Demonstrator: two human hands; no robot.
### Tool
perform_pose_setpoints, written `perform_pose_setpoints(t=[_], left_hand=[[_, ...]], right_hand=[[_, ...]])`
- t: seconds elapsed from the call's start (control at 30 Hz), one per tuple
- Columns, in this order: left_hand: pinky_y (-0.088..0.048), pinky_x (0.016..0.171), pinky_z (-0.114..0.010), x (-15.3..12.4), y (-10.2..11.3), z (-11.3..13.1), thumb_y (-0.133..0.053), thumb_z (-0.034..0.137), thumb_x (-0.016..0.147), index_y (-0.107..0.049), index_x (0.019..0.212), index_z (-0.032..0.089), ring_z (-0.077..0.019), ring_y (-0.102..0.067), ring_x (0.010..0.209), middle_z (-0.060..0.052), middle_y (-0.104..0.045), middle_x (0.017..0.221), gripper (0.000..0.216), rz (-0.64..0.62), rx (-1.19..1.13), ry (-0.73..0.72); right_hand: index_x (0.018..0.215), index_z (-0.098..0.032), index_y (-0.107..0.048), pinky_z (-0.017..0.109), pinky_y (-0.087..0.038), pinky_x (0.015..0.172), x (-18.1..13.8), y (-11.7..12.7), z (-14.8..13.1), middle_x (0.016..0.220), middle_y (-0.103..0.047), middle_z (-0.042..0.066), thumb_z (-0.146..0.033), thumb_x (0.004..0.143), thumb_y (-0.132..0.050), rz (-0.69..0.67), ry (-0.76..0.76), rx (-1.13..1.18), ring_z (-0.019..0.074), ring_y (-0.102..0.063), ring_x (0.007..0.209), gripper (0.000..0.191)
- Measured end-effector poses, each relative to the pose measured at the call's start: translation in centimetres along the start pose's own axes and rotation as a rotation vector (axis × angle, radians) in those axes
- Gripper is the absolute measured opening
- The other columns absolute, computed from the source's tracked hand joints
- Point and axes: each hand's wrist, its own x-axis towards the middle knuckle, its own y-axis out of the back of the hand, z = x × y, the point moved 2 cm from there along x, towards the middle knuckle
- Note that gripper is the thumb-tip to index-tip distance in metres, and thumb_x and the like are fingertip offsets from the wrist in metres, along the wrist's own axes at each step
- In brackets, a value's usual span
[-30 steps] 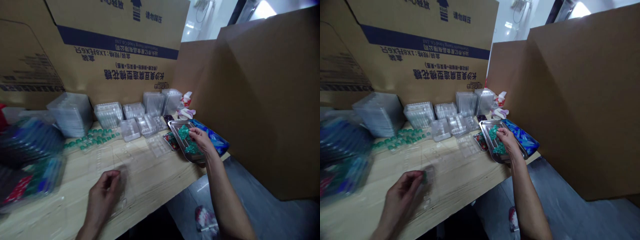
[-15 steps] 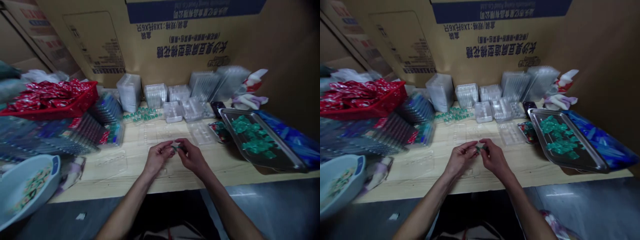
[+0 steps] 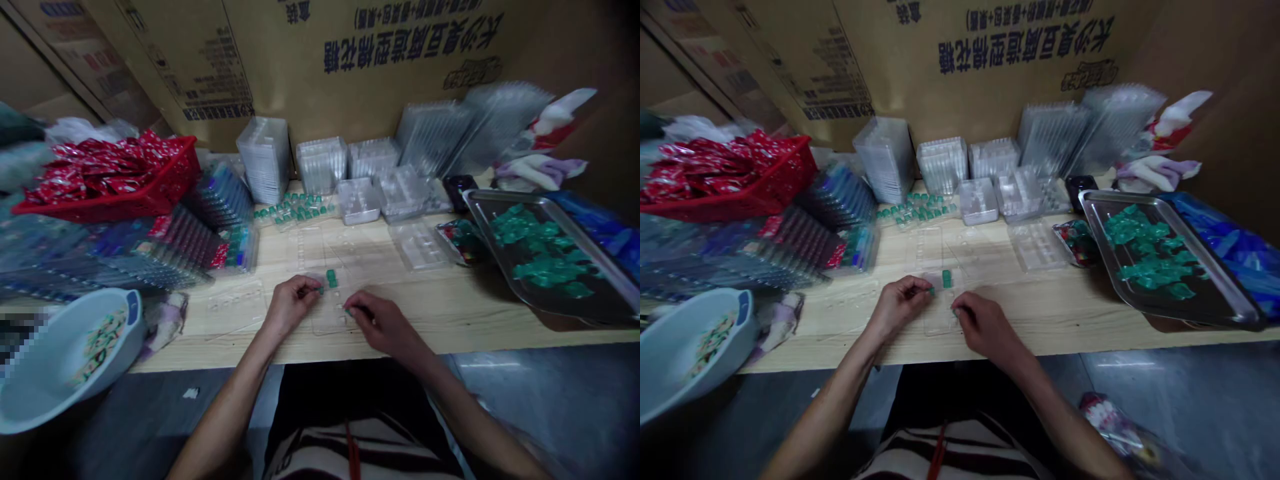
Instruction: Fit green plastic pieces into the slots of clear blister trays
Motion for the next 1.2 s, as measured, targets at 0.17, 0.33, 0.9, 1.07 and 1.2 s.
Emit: perform_pose_setpoints(t=[0.17, 0.33, 0.9, 1.07, 1.2], left_hand=[[-0.049, 0.075, -0.025, 0.4, -2.1, 0.1, -0.057, 0.006, 0.081, -0.074, 0.097, 0.018, -0.0156, -0.065, 0.083, -0.006, -0.069, 0.091, 0.026, -0.137, 0.316, -0.297], [-0.051, 0.072, -0.025, 1.2, -3.2, -0.5, -0.059, 0.009, 0.084, -0.074, 0.092, 0.017, -0.0159, -0.066, 0.080, -0.006, -0.070, 0.088, 0.020, -0.172, 0.326, -0.360], [-0.048, 0.063, -0.023, -1.7, -3.5, 1.3, -0.068, 0.043, 0.083, -0.068, 0.098, 0.015, -0.0125, -0.061, 0.065, -0.003, -0.068, 0.077, 0.031, 0.030, -0.362, 0.176], [-0.047, 0.064, -0.020, -2.6, -5.0, 3.1, -0.085, 0.035, 0.066, -0.071, 0.088, 0.014, -0.0096, -0.061, 0.066, -0.002, -0.070, 0.076, 0.034, -0.028, -0.627, 0.306], [-0.051, 0.070, -0.021, -2.2, -4.6, 2.6, -0.089, 0.029, 0.059, -0.075, 0.085, 0.013, -0.0089, -0.063, 0.068, -0.003, -0.073, 0.081, 0.033, 0.044, -0.809, 0.416]], right_hand=[[0.093, -0.017, -0.060, 0.032, -0.043, 0.077, -1.3, -2.8, -0.2, 0.089, -0.062, 0.006, -0.009, 0.090, -0.044, -0.088, 0.022, -0.130, 0.0187, -0.058, 0.082, 0.018], [0.091, -0.017, -0.059, 0.033, -0.043, 0.079, -1.1, -3.4, 0.3, 0.088, -0.060, 0.007, -0.007, 0.090, -0.044, -0.095, 0.027, -0.143, 0.0200, -0.057, 0.085, 0.018], [0.121, -0.020, -0.052, 0.030, -0.051, 0.076, -0.6, -1.7, 1.8, 0.101, -0.066, 0.006, -0.014, 0.089, -0.047, 0.164, 0.013, 0.159, 0.0168, -0.063, 0.088, 0.033], [0.131, -0.020, -0.044, 0.036, -0.052, 0.085, -0.4, -2.2, 0.3, 0.113, -0.059, 0.010, -0.010, 0.086, -0.048, 0.183, 0.109, 0.066, 0.0200, -0.061, 0.099, 0.046], [0.129, -0.020, -0.046, 0.036, -0.052, 0.081, -0.5, -1.9, -0.3, 0.105, -0.057, 0.009, -0.008, 0.084, -0.047, 0.266, 0.146, 0.009, 0.0201, -0.058, 0.091, 0.047]])
